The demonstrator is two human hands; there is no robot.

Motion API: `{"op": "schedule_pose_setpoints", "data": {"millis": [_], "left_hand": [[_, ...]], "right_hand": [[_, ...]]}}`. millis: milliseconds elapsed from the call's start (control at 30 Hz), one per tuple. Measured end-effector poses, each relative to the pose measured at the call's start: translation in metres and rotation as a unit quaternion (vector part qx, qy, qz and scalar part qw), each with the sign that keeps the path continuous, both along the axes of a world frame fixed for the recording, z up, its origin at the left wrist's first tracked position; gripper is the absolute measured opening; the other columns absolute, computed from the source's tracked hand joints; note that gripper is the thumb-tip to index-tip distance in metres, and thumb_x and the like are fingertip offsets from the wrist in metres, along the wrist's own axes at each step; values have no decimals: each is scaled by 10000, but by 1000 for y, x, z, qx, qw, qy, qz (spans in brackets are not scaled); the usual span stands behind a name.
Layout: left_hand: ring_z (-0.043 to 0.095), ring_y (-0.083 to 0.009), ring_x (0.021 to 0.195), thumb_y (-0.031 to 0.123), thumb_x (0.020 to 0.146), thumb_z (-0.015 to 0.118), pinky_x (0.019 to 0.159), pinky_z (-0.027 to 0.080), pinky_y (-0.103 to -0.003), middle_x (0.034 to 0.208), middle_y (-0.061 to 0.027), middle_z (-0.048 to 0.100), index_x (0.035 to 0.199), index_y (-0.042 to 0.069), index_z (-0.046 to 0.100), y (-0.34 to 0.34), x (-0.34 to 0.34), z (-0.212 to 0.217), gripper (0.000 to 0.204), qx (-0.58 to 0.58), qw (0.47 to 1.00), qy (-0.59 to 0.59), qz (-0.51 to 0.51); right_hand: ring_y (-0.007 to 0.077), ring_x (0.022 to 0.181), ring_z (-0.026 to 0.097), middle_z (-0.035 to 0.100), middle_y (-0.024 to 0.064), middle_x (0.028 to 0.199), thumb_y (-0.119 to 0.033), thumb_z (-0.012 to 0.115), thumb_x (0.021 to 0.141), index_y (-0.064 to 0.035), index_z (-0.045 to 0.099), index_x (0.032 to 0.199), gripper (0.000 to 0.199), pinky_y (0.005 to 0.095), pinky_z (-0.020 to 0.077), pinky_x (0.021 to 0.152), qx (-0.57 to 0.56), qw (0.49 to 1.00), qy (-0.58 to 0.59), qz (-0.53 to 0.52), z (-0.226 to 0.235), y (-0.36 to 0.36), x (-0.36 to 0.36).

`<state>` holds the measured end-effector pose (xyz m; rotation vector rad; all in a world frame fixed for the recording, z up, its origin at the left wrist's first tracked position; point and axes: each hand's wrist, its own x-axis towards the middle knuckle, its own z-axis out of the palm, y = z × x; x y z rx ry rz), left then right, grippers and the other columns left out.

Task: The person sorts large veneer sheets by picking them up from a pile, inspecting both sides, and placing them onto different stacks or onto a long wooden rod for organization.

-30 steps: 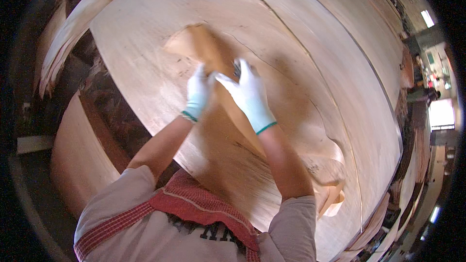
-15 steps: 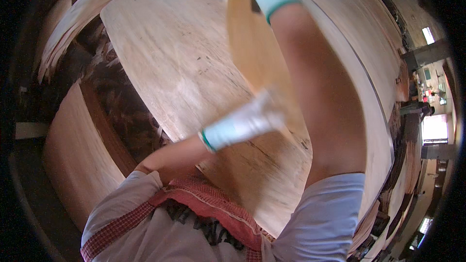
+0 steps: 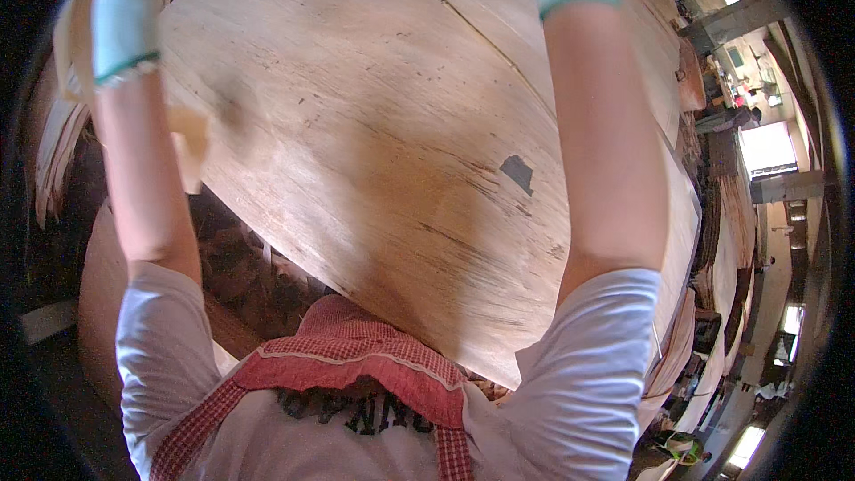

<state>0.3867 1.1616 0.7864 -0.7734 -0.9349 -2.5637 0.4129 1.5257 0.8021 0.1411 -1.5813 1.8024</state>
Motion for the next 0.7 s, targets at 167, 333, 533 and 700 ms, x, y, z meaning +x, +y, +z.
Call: {"op": "schedule_pose_setpoints", "data": {"millis": [167,333,533,700], "left_hand": [[540,-160,1064,325,872,627,952,398,-332,1151,-56,626,1166,49,629,77,10,-155,404,-212,958,-189,-37],[547,-120,684,115,781,730,609,466,-266,804,-39,603,995,-32,517,139,61,-302,336,-122,891,-428,-88],[605,-179,749,269,758,764,633,496,-306,938,-120,634,1041,-64,529,142,112,-377,496,-260,794,-548,-42],[556,-215,897,277,743,785,797,471,-331,1028,-136,595,1075,-52,494,127,116,-401,551,-240,798,-548,-72]], "right_hand": [[141,721,516,545,30,890,-162,631,851,-65,538,1027,221,291,477,649,-84,976,-107,-172,-150,45,111],[100,490,415,486,0,664,-97,606,875,-89,499,904,111,249,354,432,-205,921,-210,-257,-267,33,211],[119,553,480,532,26,738,-98,585,870,-65,526,982,131,254,391,467,-219,844,-311,-377,-386,23,286],[114,609,499,549,23,787,-90,586,857,-59,527,1033,188,248,399,500,-258,848,-315,-341,-400,-7,302]]}}
